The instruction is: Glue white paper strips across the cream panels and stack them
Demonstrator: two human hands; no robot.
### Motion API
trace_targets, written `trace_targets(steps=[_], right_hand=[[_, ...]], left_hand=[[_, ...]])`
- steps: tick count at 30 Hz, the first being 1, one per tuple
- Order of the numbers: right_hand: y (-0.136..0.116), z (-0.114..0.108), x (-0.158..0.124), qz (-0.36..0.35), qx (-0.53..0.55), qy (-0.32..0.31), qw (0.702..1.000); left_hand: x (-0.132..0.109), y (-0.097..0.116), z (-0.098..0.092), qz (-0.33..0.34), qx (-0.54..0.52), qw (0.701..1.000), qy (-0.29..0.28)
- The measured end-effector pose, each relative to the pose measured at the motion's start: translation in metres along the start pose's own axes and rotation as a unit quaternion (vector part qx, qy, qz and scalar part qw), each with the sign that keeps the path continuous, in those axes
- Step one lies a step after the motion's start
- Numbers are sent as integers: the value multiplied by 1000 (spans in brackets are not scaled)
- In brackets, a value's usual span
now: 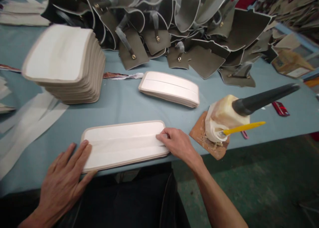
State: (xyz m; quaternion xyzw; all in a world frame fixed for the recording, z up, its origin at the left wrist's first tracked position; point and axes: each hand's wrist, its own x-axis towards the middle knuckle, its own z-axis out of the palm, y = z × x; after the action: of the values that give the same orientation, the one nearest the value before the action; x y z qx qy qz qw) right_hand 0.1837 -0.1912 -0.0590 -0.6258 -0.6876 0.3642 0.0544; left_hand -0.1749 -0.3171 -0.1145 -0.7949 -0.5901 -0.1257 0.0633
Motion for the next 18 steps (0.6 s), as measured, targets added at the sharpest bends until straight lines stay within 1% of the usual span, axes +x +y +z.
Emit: trace_targets(steps=[2,5,9,11,14,18], right_hand=[[-1,1,0,11,-4,17,1000],[0,2,-1,16,4,27,1000],[1,3,-3,14,29,56,998],[1,4,-3,19,22,72,997],[0,7,-2,39,-4,74,997],[-2,9,-1,58,-11,75,995]], left_hand=[[1,0,0,-3,-6,1000,-4],[2,1,-2,-13,-23,1000,-7],[4,5,-4,-41,-44,998,-13],[4,6,-4,-57,-50,997,-18],[3,7,-4,-70,-56,996,-23],[3,6,-3,-69,-75,995,-17]])
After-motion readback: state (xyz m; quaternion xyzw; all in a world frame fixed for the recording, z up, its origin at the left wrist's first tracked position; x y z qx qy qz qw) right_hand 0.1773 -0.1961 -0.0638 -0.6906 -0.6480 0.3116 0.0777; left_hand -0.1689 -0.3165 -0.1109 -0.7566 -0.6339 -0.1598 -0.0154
